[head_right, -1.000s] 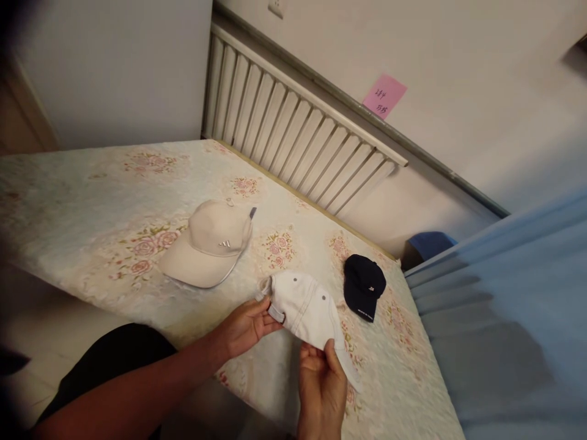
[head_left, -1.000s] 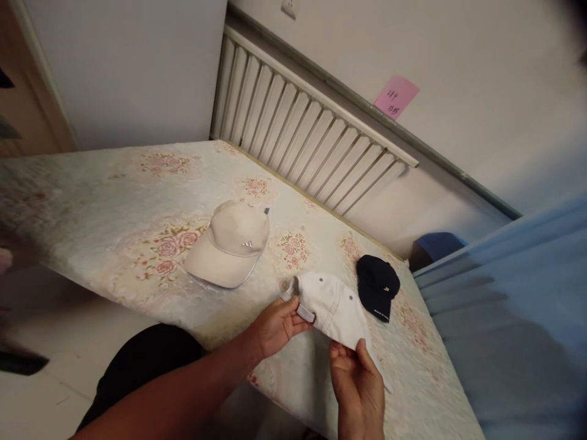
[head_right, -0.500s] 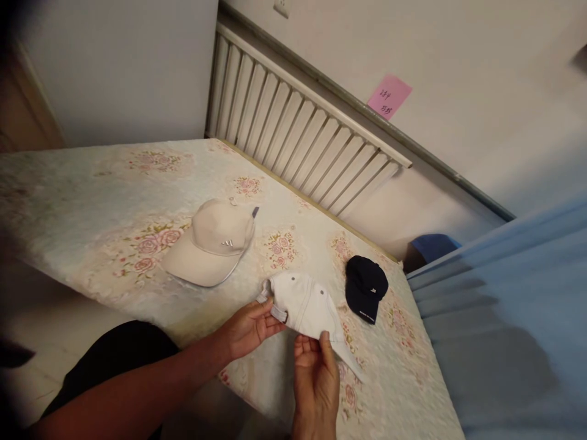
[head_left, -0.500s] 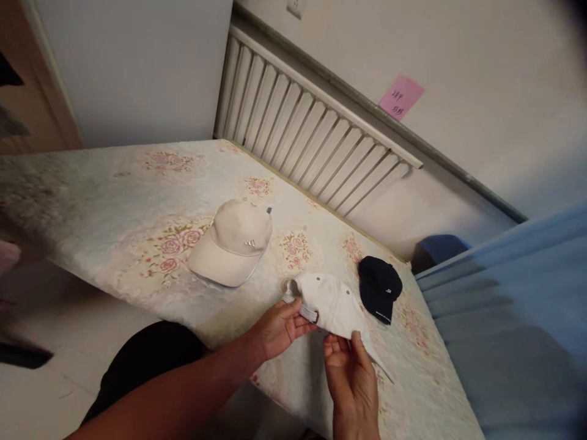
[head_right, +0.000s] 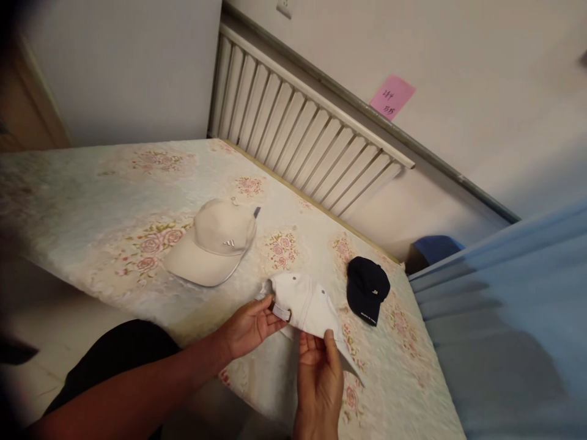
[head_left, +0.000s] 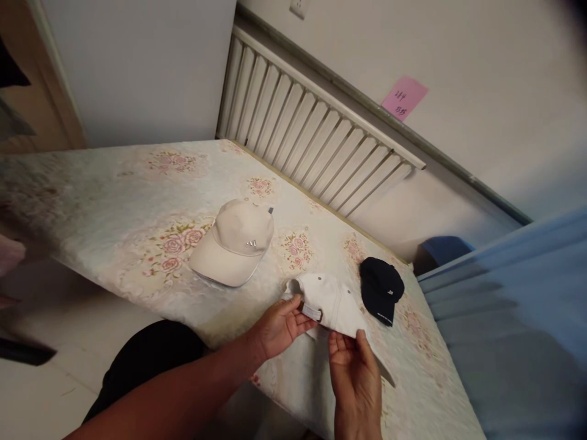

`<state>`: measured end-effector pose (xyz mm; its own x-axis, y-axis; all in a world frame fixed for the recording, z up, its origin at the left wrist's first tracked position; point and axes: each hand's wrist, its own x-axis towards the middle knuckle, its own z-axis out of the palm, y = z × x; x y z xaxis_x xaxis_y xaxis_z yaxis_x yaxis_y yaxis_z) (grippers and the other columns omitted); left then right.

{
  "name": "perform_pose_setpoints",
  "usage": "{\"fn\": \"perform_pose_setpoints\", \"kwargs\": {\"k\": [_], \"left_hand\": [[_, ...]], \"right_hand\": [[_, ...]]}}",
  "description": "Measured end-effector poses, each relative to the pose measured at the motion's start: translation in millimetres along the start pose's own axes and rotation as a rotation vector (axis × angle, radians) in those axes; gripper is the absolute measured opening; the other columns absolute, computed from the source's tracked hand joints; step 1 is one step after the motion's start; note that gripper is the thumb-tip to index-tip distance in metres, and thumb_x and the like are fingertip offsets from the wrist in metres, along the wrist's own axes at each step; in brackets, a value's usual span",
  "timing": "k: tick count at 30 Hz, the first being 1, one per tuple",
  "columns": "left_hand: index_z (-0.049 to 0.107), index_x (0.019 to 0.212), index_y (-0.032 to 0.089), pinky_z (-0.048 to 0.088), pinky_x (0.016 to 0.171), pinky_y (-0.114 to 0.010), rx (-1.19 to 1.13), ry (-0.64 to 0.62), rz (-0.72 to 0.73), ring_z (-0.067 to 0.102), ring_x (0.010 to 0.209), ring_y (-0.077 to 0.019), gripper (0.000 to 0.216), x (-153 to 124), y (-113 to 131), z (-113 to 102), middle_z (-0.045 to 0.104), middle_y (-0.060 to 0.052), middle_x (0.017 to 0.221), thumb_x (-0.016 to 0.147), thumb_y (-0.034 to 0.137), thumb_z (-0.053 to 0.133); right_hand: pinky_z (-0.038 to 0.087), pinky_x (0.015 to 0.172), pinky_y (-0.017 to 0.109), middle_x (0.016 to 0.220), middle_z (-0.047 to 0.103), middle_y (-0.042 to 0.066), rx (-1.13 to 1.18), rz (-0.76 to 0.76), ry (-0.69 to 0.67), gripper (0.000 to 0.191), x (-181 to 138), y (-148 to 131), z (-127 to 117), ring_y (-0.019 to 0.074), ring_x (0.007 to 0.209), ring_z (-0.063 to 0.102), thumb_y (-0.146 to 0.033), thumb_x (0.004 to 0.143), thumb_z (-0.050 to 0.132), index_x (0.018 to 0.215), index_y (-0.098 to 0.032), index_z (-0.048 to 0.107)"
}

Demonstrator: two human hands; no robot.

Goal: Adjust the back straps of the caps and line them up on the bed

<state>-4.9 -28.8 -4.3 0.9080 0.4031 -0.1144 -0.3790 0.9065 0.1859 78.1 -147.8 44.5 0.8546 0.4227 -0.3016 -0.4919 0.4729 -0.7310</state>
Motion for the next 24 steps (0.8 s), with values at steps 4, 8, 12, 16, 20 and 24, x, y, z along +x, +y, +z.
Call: {"fn": "perform_pose_setpoints", "kwargs": {"k": [4, 8, 12, 16, 20, 24], "left_hand": [[0.062, 0.101, 0.013, 0.048, 0.085, -0.035, -0.005, -0.003, 0.002, 0.066, 0.086, -0.019, 0.02, -2, 0, 2, 0.071, -0.01, 0.095, 0.087, 0.026, 0.058], [0.063, 0.097, 0.013, 0.048, 0.083, -0.034, -0.015, -0.016, 0.002, 0.066, 0.083, -0.0181, 0.017, 0, 0, 1, 0.071, -0.01, 0.092, 0.087, 0.026, 0.059], [0.064, 0.096, 0.013, 0.047, 0.083, -0.034, 0.001, -0.031, 0.012, 0.066, 0.086, -0.0188, 0.019, 0, -1, -1, 0.071, -0.01, 0.093, 0.088, 0.029, 0.057], [0.064, 0.101, 0.012, 0.046, 0.085, -0.034, 0.083, -0.046, -0.001, 0.065, 0.089, -0.0209, 0.026, -2, -3, -3, 0.07, -0.013, 0.098, 0.089, 0.032, 0.055], [0.066, 0.099, 0.009, 0.046, 0.084, -0.033, 0.171, -0.061, -0.037, 0.065, 0.087, -0.0209, 0.032, -3, -5, -5, 0.07, -0.016, 0.097, 0.089, 0.036, 0.053], [0.066, 0.099, 0.01, 0.045, 0.082, -0.032, 0.13, 0.003, -0.021, 0.064, 0.086, -0.0195, 0.033, 0, -6, -6, 0.069, -0.014, 0.098, 0.091, 0.037, 0.048]], "right_hand": [[0.052, 0.087, 0.032, 0.114, 0.067, 0.005, -0.021, -0.026, -0.043, 0.036, -2, 4, 6, 0.0162, 0.105, 0.062, -0.028, 0.078, 0.067, 0.113, -0.022, 0.061], [0.05, 0.091, 0.036, 0.119, 0.065, 0.005, -0.082, -0.071, -0.16, 0.04, -4, 13, 14, 0.0182, 0.107, 0.061, -0.034, 0.079, 0.066, 0.117, -0.023, 0.059], [0.049, 0.089, 0.036, 0.117, 0.066, 0.006, -0.224, -0.101, -0.244, 0.045, -3, 27, 17, 0.0189, 0.103, 0.062, -0.033, 0.077, 0.068, 0.119, -0.022, 0.059], [0.044, 0.095, 0.034, 0.107, 0.069, 0.004, -0.403, -0.119, -0.289, 0.039, 5, 44, 14, 0.0179, 0.101, 0.062, -0.031, 0.073, 0.072, 0.109, -0.019, 0.063], [0.049, 0.081, 0.029, 0.087, 0.071, 0.001, -0.512, -0.089, -0.251, 0.027, 13, 53, 14, 0.0151, 0.083, 0.064, -0.038, 0.074, 0.07, 0.09, -0.017, 0.067], [0.048, 0.07, 0.022, 0.085, 0.07, 0.0, -0.476, -0.081, -0.21, 0.03, 20, 55, 21, 0.0119, 0.077, 0.063, -0.039, 0.072, 0.07, 0.093, -0.018, 0.066]]}}
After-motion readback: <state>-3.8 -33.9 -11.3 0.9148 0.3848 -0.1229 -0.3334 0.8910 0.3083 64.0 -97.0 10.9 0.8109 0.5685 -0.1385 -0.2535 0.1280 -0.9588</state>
